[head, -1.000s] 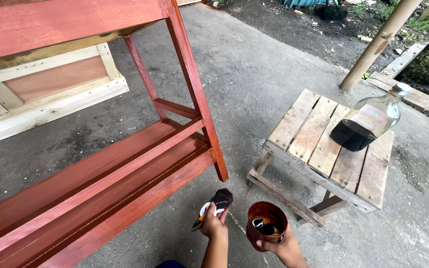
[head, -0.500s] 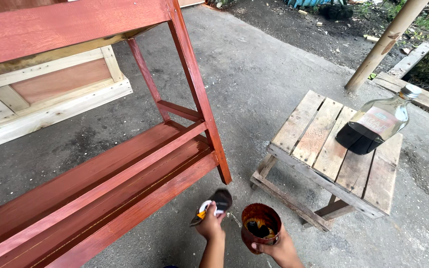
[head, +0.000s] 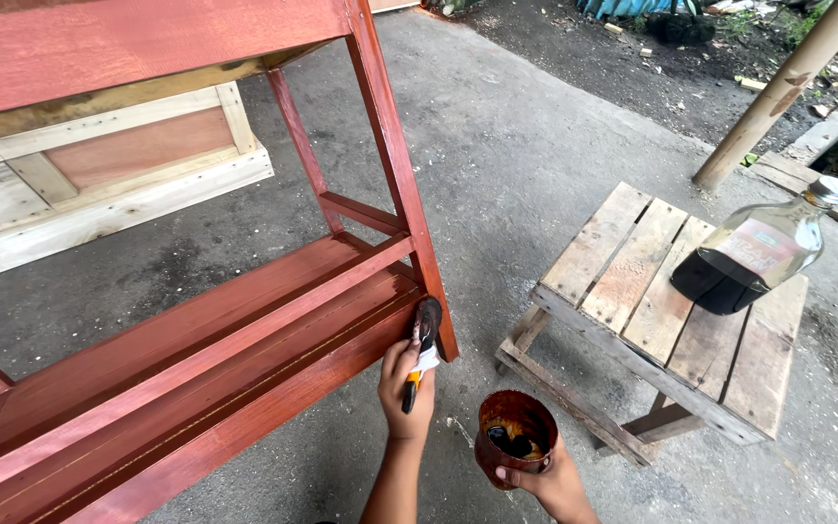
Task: The person applies reddish-brown stain to wooden shelf units using a brush, dipping the brush into a can of stain held in the other hand. They brush the rails, slats and legs of the furniture, moving around the pieces to coat different surfaces, while another person stains a nearby unit.
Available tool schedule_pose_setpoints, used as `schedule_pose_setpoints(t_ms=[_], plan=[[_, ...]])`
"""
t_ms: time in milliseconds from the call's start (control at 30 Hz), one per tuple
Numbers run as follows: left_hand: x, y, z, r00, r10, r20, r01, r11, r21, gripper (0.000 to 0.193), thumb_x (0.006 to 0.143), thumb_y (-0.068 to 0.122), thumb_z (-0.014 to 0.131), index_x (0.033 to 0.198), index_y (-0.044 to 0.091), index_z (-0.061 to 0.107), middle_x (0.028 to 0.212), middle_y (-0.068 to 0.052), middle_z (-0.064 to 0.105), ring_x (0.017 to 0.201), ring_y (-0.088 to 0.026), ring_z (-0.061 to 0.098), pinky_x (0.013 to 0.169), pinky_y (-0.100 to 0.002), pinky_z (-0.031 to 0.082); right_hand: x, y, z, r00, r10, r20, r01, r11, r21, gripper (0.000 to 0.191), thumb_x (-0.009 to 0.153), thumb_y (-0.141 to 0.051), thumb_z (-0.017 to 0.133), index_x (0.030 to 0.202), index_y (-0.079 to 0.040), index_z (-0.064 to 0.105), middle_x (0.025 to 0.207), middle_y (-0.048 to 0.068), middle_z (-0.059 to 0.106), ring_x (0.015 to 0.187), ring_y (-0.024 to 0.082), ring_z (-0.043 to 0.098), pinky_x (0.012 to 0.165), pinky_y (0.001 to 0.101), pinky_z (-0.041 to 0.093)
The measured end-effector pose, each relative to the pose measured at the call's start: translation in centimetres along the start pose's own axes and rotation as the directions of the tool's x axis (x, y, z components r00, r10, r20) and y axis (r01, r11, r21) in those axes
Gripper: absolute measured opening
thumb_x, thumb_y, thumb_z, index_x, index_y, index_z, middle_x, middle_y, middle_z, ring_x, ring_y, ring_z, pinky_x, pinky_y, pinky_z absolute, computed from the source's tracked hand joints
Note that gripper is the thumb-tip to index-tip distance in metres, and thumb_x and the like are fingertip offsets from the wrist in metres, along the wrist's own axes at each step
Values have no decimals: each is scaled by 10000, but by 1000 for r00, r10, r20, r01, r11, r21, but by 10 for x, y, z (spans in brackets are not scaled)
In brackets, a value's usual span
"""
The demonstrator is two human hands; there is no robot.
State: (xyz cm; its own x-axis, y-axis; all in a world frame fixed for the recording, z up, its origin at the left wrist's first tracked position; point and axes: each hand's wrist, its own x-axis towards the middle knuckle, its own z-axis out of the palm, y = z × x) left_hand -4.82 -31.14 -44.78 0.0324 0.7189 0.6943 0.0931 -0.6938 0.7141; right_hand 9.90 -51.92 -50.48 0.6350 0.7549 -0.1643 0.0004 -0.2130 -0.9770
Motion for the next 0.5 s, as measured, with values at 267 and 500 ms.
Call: schedule_pose_setpoints(t_ms=[267, 500], plan=[[-13, -5, -95, 995, -41, -94, 48, 997, 65, 337, 806, -17, 784, 1131, -6, 695, 1149, -179, 699, 1009, -313, 729, 841, -360, 584, 22, -25, 31, 980, -110, 165, 107, 994, 23, 963, 552, -102, 977, 1383, -52, 493, 1283, 100, 700, 1213, 219, 635, 1055, 387, 485], [-51, -25, -220, 935, -116, -336, 232, 915, 330, 282, 780, 103, 829, 1044, 50, 747, 1113, -153, 738, 1015, -240, 727, 884, -329, 564, 35, -51, 68, 921, -170, 350, 181, 984, 2, 974, 561, -89, 976, 1397, -58, 477, 1278, 106, 692, 1202, 210, 636, 1054, 386, 487]])
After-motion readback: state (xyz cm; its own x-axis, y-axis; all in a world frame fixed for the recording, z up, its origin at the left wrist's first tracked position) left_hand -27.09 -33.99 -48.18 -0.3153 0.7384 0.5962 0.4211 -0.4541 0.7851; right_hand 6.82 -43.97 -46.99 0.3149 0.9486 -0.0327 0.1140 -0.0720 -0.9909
